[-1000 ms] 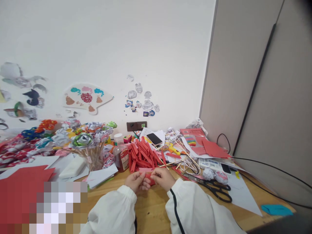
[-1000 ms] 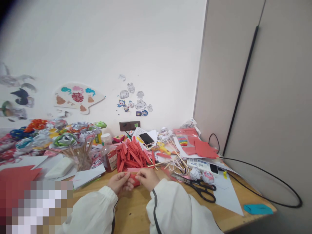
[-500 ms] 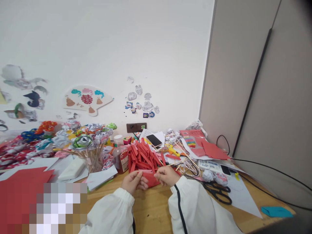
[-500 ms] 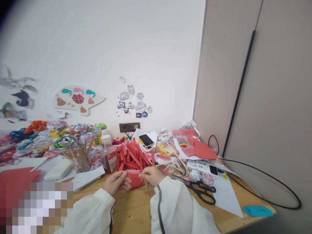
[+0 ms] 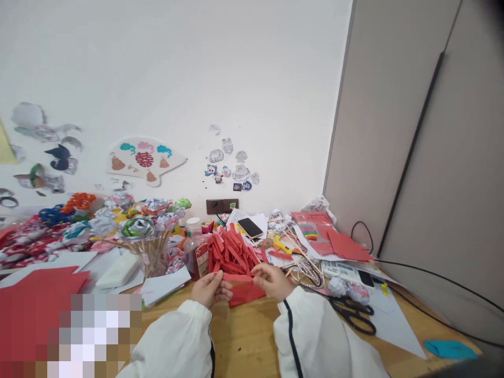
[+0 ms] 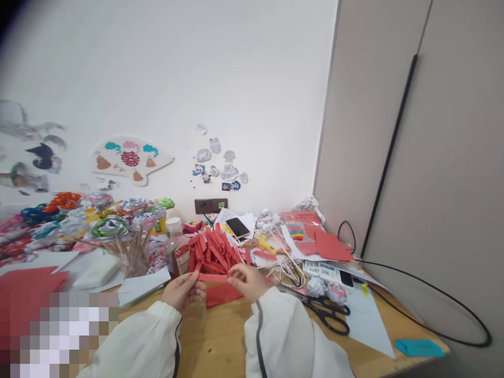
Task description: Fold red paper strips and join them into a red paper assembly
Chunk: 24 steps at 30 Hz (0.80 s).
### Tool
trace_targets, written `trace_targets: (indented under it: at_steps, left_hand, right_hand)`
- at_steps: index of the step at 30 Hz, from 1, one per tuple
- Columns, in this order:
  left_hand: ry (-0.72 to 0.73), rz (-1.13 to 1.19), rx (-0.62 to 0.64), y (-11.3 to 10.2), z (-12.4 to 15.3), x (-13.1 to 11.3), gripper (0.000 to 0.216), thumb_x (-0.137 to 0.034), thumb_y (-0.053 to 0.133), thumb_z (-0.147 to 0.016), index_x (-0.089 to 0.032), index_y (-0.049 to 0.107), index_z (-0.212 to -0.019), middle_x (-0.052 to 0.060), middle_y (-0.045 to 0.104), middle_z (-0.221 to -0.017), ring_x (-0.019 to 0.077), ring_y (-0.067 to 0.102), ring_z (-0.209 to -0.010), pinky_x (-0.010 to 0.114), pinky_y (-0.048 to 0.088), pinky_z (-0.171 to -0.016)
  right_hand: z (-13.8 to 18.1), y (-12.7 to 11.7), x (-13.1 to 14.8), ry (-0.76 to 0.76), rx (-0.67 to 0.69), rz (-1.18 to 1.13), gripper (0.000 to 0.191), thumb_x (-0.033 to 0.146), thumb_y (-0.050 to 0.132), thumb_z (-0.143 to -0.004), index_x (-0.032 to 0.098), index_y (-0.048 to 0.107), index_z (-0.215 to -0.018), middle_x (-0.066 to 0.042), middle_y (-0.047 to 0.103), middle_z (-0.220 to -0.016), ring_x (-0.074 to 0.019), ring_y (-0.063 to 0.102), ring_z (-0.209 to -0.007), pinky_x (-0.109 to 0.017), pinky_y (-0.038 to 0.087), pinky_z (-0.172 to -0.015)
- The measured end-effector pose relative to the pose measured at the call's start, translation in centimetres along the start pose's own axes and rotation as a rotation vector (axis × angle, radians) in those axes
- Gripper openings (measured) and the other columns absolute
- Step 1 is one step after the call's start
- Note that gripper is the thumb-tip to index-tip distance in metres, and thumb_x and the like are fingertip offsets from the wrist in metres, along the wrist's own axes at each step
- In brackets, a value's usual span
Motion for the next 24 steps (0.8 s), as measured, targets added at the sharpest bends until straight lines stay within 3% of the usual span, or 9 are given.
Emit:
trace_targets:
  at_steps: [3, 6, 10, 14, 16, 20, 24]
  left_hand:
    - [-0.054, 0.006, 0.023, 1.0, 0.5, 0.8, 0.022, -0.030, 0.057, -0.061, -0.015, 0.042, -0.054, -0.001, 0.059, -0.041, 0.0116, 0.054, -0.035, 0.022, 0.044, -0.037]
    - [-0.069, 0.024, 0.047, 1.7, 0.8, 0.9, 0.023, -0.031, 0.058, -0.060, -0.015, 0.042, -0.058, -0.001, 0.059, -0.041, 0.0125, 0.055, -0.035, 0.021, 0.044, -0.036]
    - [-0.033, 0.006, 0.063, 2.2, 1.0, 0.5, 0.026, -0.033, 0.061, -0.057, -0.015, 0.044, -0.064, -0.001, 0.059, -0.041, 0.0112, 0.054, -0.033, 0.019, 0.041, -0.033]
    - [-0.020, 0.014, 0.060, 2.0, 0.7, 0.5, 0.027, -0.033, 0.062, -0.054, -0.016, 0.041, -0.057, -0.002, 0.059, -0.039, 0.0105, 0.052, -0.031, 0.019, 0.041, -0.032]
    - [-0.040, 0.021, 0.029, 1.5, 0.5, 0.6, 0.025, -0.033, 0.061, -0.056, -0.016, 0.041, -0.056, -0.003, 0.058, -0.039, 0.0105, 0.052, -0.031, 0.019, 0.041, -0.031]
    - [-0.097, 0.045, -0.085, 0.1, 0.1, 1.1, 0.022, -0.031, 0.059, -0.060, -0.017, 0.042, -0.055, -0.005, 0.057, -0.037, 0.0095, 0.052, -0.032, 0.019, 0.042, -0.034]
    - [-0.148, 0.085, -0.114, 0.1, 0.2, 1.7, 0.019, -0.028, 0.055, -0.065, -0.017, 0.042, -0.056, -0.003, 0.056, -0.037, 0.0084, 0.051, -0.030, 0.018, 0.042, -0.034]
  right_hand:
    - [0.2, 1.7, 1.4, -0.077, 0.047, 0.081, 0.022, 0.035, 0.045, -0.072, 0.015, 0.054, -0.074, 0.000, 0.053, -0.065, -0.0090, 0.047, -0.058, -0.019, 0.035, -0.056]
    - [0.4, 2.5, 1.2, -0.055, 0.062, 0.057, 0.035, 0.034, 0.033, -0.078, 0.013, 0.051, -0.056, 0.001, 0.049, -0.052, -0.0082, 0.046, -0.053, -0.020, 0.036, -0.056]
    - [0.6, 4.3, -0.7, 0.110, 0.172, -0.220, 0.038, 0.040, 0.028, -0.079, 0.013, 0.048, -0.062, 0.002, 0.047, -0.049, -0.0063, 0.043, -0.042, -0.017, 0.035, -0.043]
    - [0.9, 5.5, -0.7, 0.112, 0.263, -0.315, 0.032, 0.038, 0.028, -0.079, 0.013, 0.048, -0.069, 0.003, 0.048, -0.051, -0.0055, 0.042, -0.040, -0.016, 0.035, -0.040]
    - [0.9, 5.0, 0.0, 0.064, 0.242, -0.248, 0.028, 0.033, 0.029, -0.080, 0.014, 0.049, -0.074, 0.002, 0.049, -0.054, -0.0055, 0.043, -0.041, -0.016, 0.036, -0.042]
    - [0.7, 2.4, 1.7, -0.049, 0.044, -0.076, 0.020, 0.026, 0.043, -0.074, 0.017, 0.047, -0.092, -0.001, 0.054, -0.074, -0.0082, 0.048, -0.057, -0.019, 0.039, -0.052]
    - [0.8, 1.8, 2.8, -0.157, -0.011, 0.088, 0.014, 0.023, 0.047, -0.072, 0.018, 0.051, -0.084, -0.002, 0.055, -0.077, -0.0106, 0.049, -0.065, -0.022, 0.038, -0.061]
Point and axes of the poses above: each hand's wrist, its own z-axis away from the middle knuckle, its own y-axis out of the palm, x = y × z, the point moved 9 cm from there along -z, towards the middle knuckle
